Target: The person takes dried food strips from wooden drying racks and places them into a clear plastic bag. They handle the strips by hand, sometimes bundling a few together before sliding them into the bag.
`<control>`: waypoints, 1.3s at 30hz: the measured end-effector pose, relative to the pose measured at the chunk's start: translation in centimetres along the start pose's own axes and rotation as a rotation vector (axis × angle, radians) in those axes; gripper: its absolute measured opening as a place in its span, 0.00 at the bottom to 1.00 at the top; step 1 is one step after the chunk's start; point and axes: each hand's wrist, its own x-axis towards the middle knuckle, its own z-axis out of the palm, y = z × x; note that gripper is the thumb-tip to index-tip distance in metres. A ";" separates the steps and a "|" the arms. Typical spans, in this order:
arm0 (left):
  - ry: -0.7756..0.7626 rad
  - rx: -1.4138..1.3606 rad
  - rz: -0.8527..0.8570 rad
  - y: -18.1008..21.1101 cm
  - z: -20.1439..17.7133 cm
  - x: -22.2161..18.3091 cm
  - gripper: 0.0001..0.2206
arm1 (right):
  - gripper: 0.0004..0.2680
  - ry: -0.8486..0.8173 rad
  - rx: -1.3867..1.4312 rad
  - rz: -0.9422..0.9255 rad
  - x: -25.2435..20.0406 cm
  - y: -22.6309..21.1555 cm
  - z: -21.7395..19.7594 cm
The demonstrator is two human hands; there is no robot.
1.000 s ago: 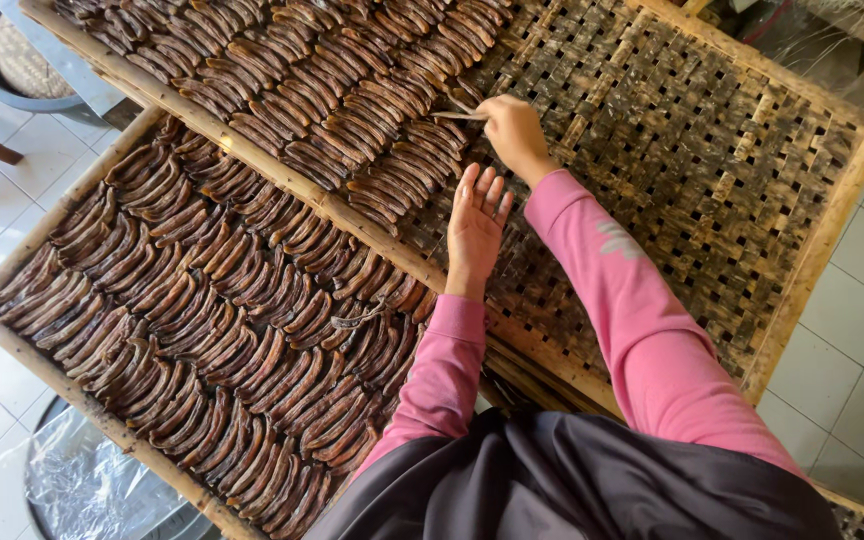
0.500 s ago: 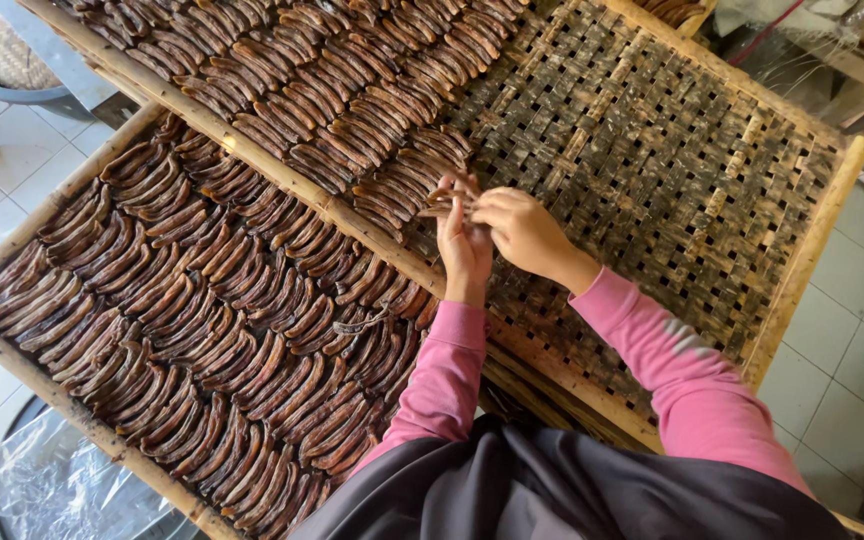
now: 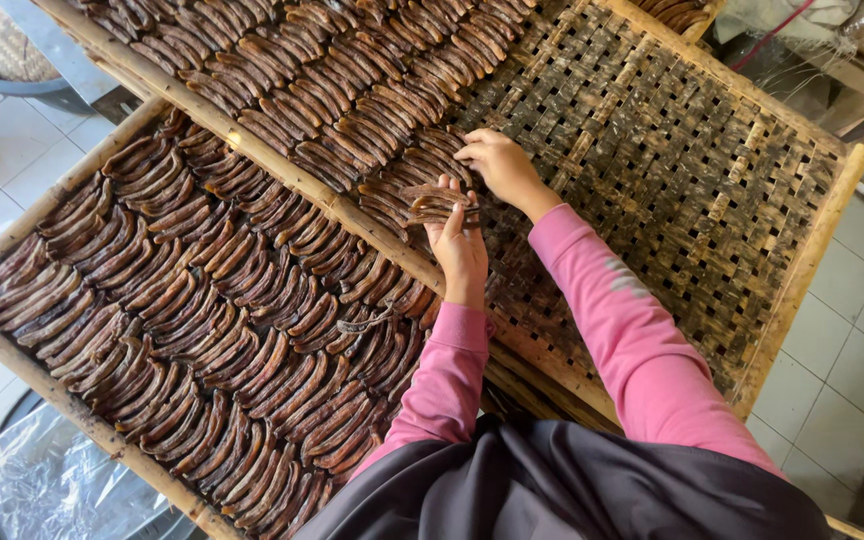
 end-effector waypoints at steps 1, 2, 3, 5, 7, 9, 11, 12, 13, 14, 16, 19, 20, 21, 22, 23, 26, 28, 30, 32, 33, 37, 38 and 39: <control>-0.003 0.003 -0.006 -0.2 0.0 -0.1 0.25 | 0.08 0.027 -0.010 -0.002 -0.1 0.4 0.4; -0.001 0.015 -0.012 -0.3 0.0 -0.2 0.25 | 0.06 0.054 -0.019 -0.005 -0.1 0.7 0.6; -0.004 0.029 -0.018 -0.4 0.1 -0.2 0.25 | 0.05 0.087 -0.029 -0.009 -0.1 0.9 0.7; -0.002 0.045 -0.019 -0.4 0.3 -0.3 0.26 | 0.05 0.155 0.100 0.051 -0.1 1.1 0.7; 0.008 0.049 -0.011 -0.3 0.4 -0.4 0.26 | 0.06 0.167 0.190 0.126 -0.2 0.8 0.5; 0.014 0.039 0.052 -0.2 0.4 -0.4 0.27 | 0.06 0.125 0.239 0.219 -0.4 0.4 0.0; 0.008 0.038 0.101 -0.2 0.4 -0.4 0.28 | 0.08 0.002 0.175 0.085 -0.7 0.0 -0.5; -0.001 0.041 0.120 -0.3 0.3 -0.3 0.28 | 0.10 -0.060 0.144 0.018 -0.7 -0.1 -0.7; -0.008 0.045 0.138 -0.4 0.2 -0.4 0.28 | 0.12 -0.063 0.115 -0.019 -0.8 -0.2 -0.8; -0.013 0.050 0.133 -0.5 0.1 -0.5 0.28 | 0.14 -0.065 0.086 -0.056 -0.9 -0.2 -0.8; -0.027 0.060 0.127 -0.8 -0.1 -0.7 0.27 | 0.15 -0.083 0.049 -0.061 -0.8 0.0 -0.7; -0.017 0.076 0.083 -1.2 -0.2 -0.7 0.29 | 0.12 -0.079 -0.034 -0.048 -0.2 0.6 0.0; -0.027 0.074 0.074 -1.3 -0.3 -0.6 0.29 | 0.11 -0.046 -0.097 -0.095 -0.1 0.8 0.4; -0.036 0.070 0.065 -1.5 -0.4 -0.7 0.29 | 0.11 -0.014 -0.161 -0.143 -0.3 1.0 0.7; -0.045 0.066 0.056 -1.6 -0.6 -0.8 0.29 | 0.11 0.015 -0.178 -0.162 -0.6 1.2 1.0; -0.052 0.066 0.053 -1.7 -0.6 -0.7 0.29 | 0.11 0.043 -0.195 -0.184 -0.5 1.2 1.3; -0.078 0.054 0.028 -1.8 -1.0 -0.4 0.28 | 0.10 0.160 -0.046 -0.131 -0.1 1.1 1.5; -0.106 0.029 -0.014 -1.7 -1.2 -0.9 0.27 | 0.09 0.242 0.116 -0.037 -0.3 0.6 1.2; -0.074 0.022 -0.057 -1.3 -0.9 -1.3 0.25 | 0.09 0.323 0.268 0.055 -0.2 -0.4 -0.1; -0.060 0.001 -0.068 -0.5 0.0 -1.7 0.23 | 0.07 0.351 0.270 -0.027 -0.8 -2.1 -1.8; -0.057 -0.013 -0.067 0.0 0.5 -2.0 0.22 | 0.06 0.364 0.273 -0.068 -1.4 -3.2 -2.4; -0.070 -0.019 -0.108 1.8 2.2 -3.9 0.15 | 0.06 0.179 0.160 0.008 -5.9 -7.7 -4.6; -0.077 -0.031 -0.101 2.2 2.4 -4.5 0.14 | 0.07 0.187 0.090 -0.149 -7.3 -8.6 -5.4; -0.083 -0.042 -0.098 2.5 2.5 -5.2 0.12 | 0.08 0.196 0.019 -0.302 -8.6 -9.5 -6.1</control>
